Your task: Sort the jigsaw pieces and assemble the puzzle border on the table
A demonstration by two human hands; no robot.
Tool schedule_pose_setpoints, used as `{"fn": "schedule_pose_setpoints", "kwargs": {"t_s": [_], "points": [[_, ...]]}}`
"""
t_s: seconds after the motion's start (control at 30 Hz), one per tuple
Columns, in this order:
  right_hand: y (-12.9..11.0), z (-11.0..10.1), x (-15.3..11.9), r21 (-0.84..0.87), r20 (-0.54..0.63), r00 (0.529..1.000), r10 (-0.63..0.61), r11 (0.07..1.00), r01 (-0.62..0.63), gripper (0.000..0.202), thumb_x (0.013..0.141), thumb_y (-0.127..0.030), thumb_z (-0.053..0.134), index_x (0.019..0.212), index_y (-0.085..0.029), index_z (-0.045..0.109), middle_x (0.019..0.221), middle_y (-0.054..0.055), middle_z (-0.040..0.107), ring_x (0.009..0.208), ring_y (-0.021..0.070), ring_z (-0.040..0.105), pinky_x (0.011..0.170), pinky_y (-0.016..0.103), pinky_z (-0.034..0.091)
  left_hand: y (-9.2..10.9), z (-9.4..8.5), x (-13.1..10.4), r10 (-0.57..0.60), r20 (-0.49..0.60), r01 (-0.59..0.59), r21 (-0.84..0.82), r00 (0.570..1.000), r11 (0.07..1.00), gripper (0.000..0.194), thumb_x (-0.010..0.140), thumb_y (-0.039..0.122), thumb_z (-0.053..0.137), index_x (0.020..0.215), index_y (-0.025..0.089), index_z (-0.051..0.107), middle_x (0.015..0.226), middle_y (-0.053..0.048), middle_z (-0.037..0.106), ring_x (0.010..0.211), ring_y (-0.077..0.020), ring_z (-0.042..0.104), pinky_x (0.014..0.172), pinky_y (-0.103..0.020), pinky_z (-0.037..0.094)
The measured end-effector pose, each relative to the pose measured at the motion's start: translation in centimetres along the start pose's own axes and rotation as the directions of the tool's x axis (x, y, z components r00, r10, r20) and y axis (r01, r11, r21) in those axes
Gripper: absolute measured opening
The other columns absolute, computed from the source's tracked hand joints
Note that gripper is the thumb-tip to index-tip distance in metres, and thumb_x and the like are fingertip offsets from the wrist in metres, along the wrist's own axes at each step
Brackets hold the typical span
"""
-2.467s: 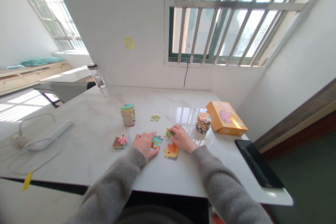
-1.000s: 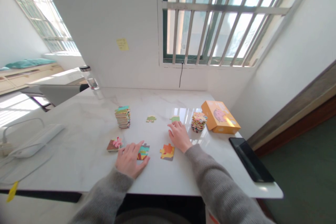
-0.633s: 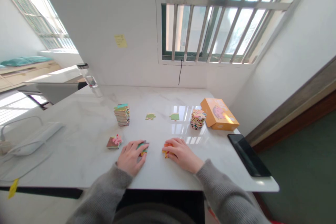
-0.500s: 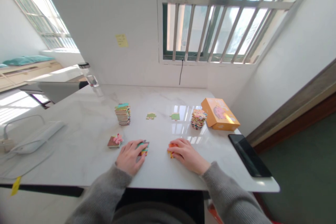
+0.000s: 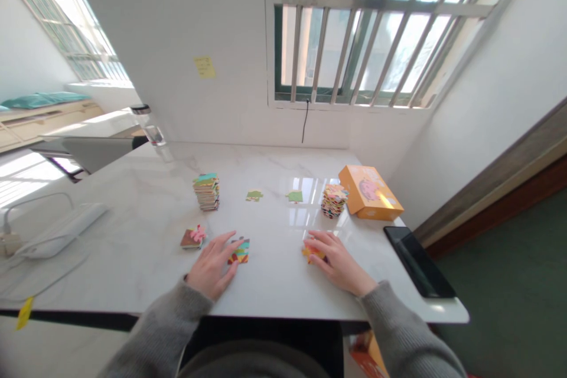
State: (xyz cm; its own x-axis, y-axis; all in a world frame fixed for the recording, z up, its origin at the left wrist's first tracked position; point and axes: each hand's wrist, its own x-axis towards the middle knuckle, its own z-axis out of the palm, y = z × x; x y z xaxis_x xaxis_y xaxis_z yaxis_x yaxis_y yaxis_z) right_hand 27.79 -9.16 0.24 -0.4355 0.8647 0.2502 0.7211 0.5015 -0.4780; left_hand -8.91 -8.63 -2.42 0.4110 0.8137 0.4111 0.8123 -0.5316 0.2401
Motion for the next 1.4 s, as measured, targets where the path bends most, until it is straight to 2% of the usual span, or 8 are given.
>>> {"fn": "schedule_pose_setpoints", "kwargs": {"t_s": [0.13, 0.33, 0.47, 0.67, 0.83, 1.03, 1.27, 1.4], "points": [[0.2, 0.2, 0.1, 0.01, -0.01, 1.0, 0.027, 1.0, -0.027, 0.042, 0.099, -0.038, 0.049, 0.14, -0.029, 0.053, 0.144, 0.011, 0.053, 0.132, 0.0271, 0.049, 0.111, 0.048, 0.043, 0.2, 0.4, 0.4, 0.085, -0.029, -0.085, 0.009, 0.996, 0.996, 0.053, 0.094, 0.029, 0.046, 0.146, 0.016, 0.043, 0.154, -0.015, 0.04, 0.143, -0.0293, 0.036, 0.117, -0.044, 0.037], [0.0, 0.4, 0.2, -0.017, 0.032, 0.999, 0.026, 1.0, -0.025, 0.05, 0.093, -0.039, 0.058, 0.142, -0.03, 0.052, 0.147, 0.011, 0.05, 0.136, 0.0294, 0.046, 0.114, 0.051, 0.04, -0.3, 2.3, 1.6, 0.098, 0.112, -0.104, 0.047, 0.989, 0.993, 0.065, 0.091, 0.038, 0.053, 0.151, 0.017, 0.037, 0.16, -0.016, 0.029, 0.146, -0.0319, 0.031, 0.117, -0.048, 0.033], [0.1, -0.3, 0.1, 0.019, 0.13, 0.991, 0.021, 1.0, -0.023, 0.07, 0.085, -0.04, 0.068, 0.149, -0.031, 0.042, 0.154, 0.01, 0.041, 0.142, 0.0299, 0.039, 0.117, 0.049, 0.037, -0.6, 1.9, 1.9, 0.145, 0.143, -0.152, 0.042, 0.979, 0.987, 0.069, 0.086, 0.042, 0.06, 0.149, 0.021, 0.041, 0.156, -0.014, 0.037, 0.141, -0.0319, 0.037, 0.119, -0.051, 0.028], [0.7, 0.3, 3.5, -0.01, 0.123, 0.992, 0.043, 0.999, -0.042, 0.056, 0.097, -0.044, 0.051, 0.149, -0.024, 0.042, 0.155, 0.014, 0.04, 0.143, 0.0273, 0.039, 0.117, 0.046, 0.038, -1.2, 0.8, 6.2, 0.093, 0.192, -0.099, 0.019, 0.977, 0.995, 0.058, 0.089, 0.041, 0.058, 0.142, 0.02, 0.05, 0.151, -0.013, 0.045, 0.138, -0.0288, 0.042, 0.116, -0.045, 0.036], [1.2, 2.6, 9.1, -0.237, 0.081, 0.997, -0.015, 0.971, 0.034, 0.052, 0.097, -0.035, 0.05, 0.145, -0.017, 0.046, 0.157, 0.018, 0.036, 0.148, 0.0321, 0.029, 0.118, 0.053, 0.032, -0.2, 2.2, 12.1, -0.04, 0.357, -0.013, 0.145, 0.933, 0.989, 0.057, 0.092, 0.048, 0.051, 0.143, 0.022, 0.05, 0.161, -0.013, 0.03, 0.149, -0.0351, 0.025, 0.119, -0.056, 0.023], [1.3, 4.4, 13.2, -0.397, 0.084, 0.986, 0.146, 0.912, -0.101, 0.05, 0.098, -0.042, 0.045, 0.145, -0.023, 0.045, 0.159, 0.015, 0.035, 0.145, 0.037, 0.029, 0.11, 0.058, 0.034, 0.3, 4.0, 15.4, -0.305, 0.425, 0.221, 0.236, 0.852, 0.946, 0.073, 0.09, 0.064, 0.04, 0.153, 0.027, 0.034, 0.165, -0.01, 0.019, 0.15, -0.0444, 0.013, 0.114, -0.069, 0.016], [1.4, 3.9, 15.6, -0.452, 0.077, 0.938, 0.338, 0.851, -0.269, 0.055, 0.1, -0.044, 0.037, 0.146, -0.014, 0.04, 0.154, 0.018, 0.038, 0.143, 0.0334, 0.027, 0.112, 0.051, 0.028, -2.2, 4.4, 17.2, -0.459, 0.405, 0.327, 0.355, 0.791, 0.876, 0.079, 0.092, 0.063, 0.03, 0.157, 0.018, 0.024, 0.166, -0.01, 0.014, 0.15, -0.042, 0.013, 0.118, -0.059, 0.02], [1.5, 3.8, 16.5, -0.45, 0.044, 0.919, 0.392, 0.829, -0.332, 0.056, 0.1, -0.042, 0.034, 0.145, -0.009, 0.041, 0.153, 0.02, 0.038, 0.142, 0.0336, 0.027, 0.112, 0.048, 0.028, -3.5, 4.6, 17.9, -0.466, 0.388, 0.326, 0.376, 0.795, 0.868, 0.078, 0.093, 0.061, 0.03, 0.156, 0.015, 0.026, 0.165, -0.013, 0.017, 0.149, -0.0424, 0.015, 0.119, -0.053, 0.021]]}}
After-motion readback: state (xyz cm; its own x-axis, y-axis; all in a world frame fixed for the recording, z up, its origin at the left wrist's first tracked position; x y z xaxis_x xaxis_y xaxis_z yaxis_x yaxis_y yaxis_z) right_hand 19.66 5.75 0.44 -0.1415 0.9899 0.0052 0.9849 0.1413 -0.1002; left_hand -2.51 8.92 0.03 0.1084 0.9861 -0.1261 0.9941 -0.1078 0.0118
